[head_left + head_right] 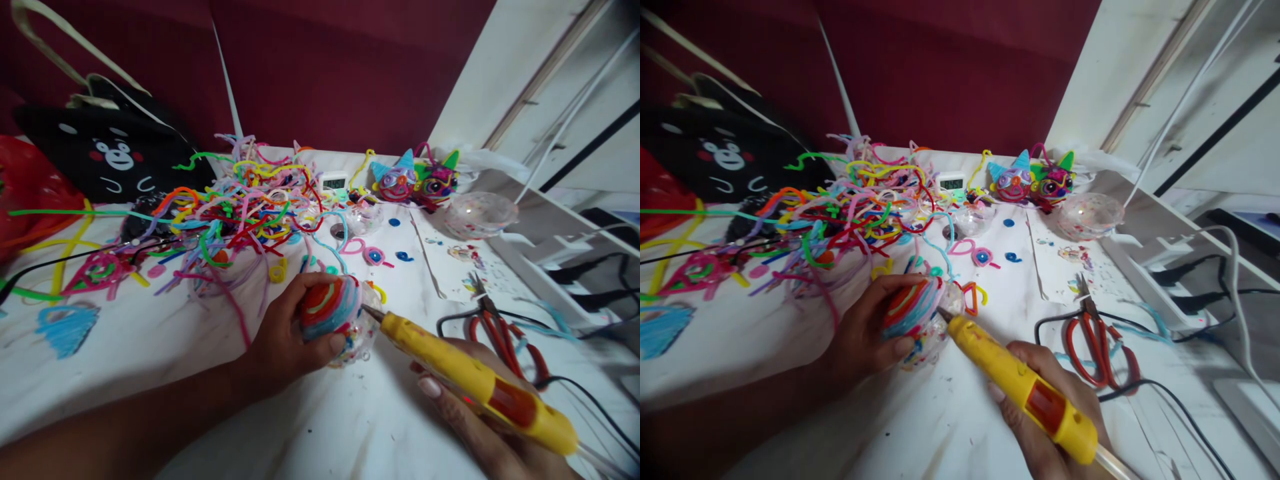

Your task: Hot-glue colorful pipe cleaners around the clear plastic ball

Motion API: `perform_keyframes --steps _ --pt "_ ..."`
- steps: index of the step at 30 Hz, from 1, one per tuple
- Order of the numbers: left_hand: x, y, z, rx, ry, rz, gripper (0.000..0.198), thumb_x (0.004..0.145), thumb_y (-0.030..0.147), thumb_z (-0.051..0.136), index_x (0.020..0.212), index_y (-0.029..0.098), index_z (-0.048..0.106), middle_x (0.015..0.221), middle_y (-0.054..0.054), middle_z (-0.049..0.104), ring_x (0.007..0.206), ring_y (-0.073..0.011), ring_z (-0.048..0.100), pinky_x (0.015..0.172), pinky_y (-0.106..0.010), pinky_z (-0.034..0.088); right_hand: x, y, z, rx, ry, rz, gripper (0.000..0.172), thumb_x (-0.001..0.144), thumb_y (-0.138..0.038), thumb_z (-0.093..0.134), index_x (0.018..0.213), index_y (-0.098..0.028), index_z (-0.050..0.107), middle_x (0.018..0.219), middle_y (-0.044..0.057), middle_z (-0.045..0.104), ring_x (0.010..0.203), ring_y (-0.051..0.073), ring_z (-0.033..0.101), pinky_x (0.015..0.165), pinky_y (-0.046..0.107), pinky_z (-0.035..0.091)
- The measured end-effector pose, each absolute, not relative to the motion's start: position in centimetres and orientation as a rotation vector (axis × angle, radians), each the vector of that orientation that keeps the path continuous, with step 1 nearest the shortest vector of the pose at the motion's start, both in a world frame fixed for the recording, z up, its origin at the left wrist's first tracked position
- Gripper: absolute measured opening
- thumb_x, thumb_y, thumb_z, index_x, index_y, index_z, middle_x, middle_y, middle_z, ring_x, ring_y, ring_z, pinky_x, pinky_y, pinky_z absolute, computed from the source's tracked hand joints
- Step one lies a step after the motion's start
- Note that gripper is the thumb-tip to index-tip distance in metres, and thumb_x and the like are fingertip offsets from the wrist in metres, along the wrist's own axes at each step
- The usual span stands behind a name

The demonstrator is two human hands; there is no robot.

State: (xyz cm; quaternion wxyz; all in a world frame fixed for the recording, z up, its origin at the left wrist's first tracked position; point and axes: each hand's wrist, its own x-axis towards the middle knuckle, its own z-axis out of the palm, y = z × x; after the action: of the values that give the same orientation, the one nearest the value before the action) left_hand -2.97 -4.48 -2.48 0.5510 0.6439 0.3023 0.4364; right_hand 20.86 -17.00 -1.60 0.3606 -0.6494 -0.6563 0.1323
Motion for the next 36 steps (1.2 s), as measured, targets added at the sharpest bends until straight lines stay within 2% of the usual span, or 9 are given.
perform_keyframes --steps 5,9,17,23,27,32,34,36 --pt "-3.1 -4.5 -2.7 1.512 0.722 1.021 0.057 0.072 0.038 0.082 0.123 0.027 0.059 0.109 -0.005 0.064 0.094 -0.0216 0.063 0.074 -0.029 0.052 22.2 -17.5 -2.4 -1.662 -1.807 0.277 0.031 0.087 -0.04 0.066 0.116 -0.032 0.064 0.089 0.001 0.08 0.072 0.027 0.079 0.049 0.029 0.064" --pt "-3.0 -4.5 -2.5 1.525 0.721 1.024 0.055 0.073 0.037 0.082 0.122 0.026 0.059 0.108 -0.005 0.065 0.093 -0.0211 0.063 0.073 -0.028 0.051 22.4 -17.6 -2.2 -1.657 -1.868 0.285 0.031 0.09 -0.039 0.064 0.12 -0.03 0.061 0.101 0.003 0.08 0.085 0.029 0.08 0.052 0.028 0.065" --pt "-2.8 -4.3 -2.3 1.529 0.721 1.042 0.055 0.072 0.04 0.082 0.12 0.025 0.059 0.105 -0.004 0.064 0.088 -0.0195 0.062 0.073 -0.027 0.051 21.3 -17.4 -1.0 -1.642 -1.872 0.299 0.016 0.089 -0.035 0.062 0.104 -0.03 0.065 0.085 0.0 0.081 0.071 0.024 0.08 0.043 0.019 0.059" --pt "-2.9 -4.3 -2.3 1.546 0.714 1.045 0.054 0.073 0.038 0.082 0.121 0.026 0.059 0.107 -0.003 0.063 0.088 -0.0173 0.061 0.075 -0.026 0.051 22.0 -17.3 -1.8 -1.637 -1.785 0.316 0.03 0.085 -0.036 0.066 0.114 -0.031 0.064 0.094 0.002 0.08 0.075 0.028 0.08 0.046 0.024 0.062" --pt "-2.9 -4.3 -2.2 1.555 0.708 1.049 0.054 0.073 0.037 0.082 0.121 0.027 0.059 0.106 -0.003 0.063 0.088 -0.0179 0.062 0.075 -0.027 0.051 21.9 -16.8 -1.9 -1.605 -1.705 0.434 0.024 0.086 -0.034 0.065 0.11 -0.032 0.063 0.091 0.002 0.08 0.077 0.029 0.08 0.041 0.025 0.059" --pt "-2.9 -4.4 -2.3 1.568 0.715 1.043 0.056 0.071 0.037 0.083 0.12 0.027 0.059 0.112 -0.005 0.063 0.095 -0.0214 0.062 0.078 -0.031 0.051 21.5 -16.8 -2.0 -1.591 -1.691 0.473 0.026 0.087 -0.034 0.066 0.113 -0.032 0.06 0.096 0.002 0.081 0.075 0.028 0.08 0.042 0.026 0.06" --pt "-3.0 -4.4 -2.4 1.57 0.723 1.038 0.056 0.071 0.037 0.082 0.121 0.027 0.059 0.113 -0.005 0.063 0.095 -0.0218 0.062 0.078 -0.031 0.051 21.4 -16.8 -1.8 -1.603 -1.7 0.46 0.025 0.086 -0.035 0.065 0.111 -0.033 0.063 0.088 0.0 0.08 0.07 0.027 0.079 0.041 0.025 0.059" --pt "-3.0 -4.4 -2.6 1.572 0.725 1.035 0.057 0.072 0.037 0.082 0.123 0.027 0.059 0.111 -0.005 0.064 0.093 -0.0215 0.062 0.075 -0.03 0.051 21.2 -16.9 -1.4 -1.623 -1.663 0.475 0.018 0.085 -0.037 0.066 0.102 -0.032 0.066 0.07 -0.002 0.075 0.057 0.024 0.075 0.037 0.025 0.056"
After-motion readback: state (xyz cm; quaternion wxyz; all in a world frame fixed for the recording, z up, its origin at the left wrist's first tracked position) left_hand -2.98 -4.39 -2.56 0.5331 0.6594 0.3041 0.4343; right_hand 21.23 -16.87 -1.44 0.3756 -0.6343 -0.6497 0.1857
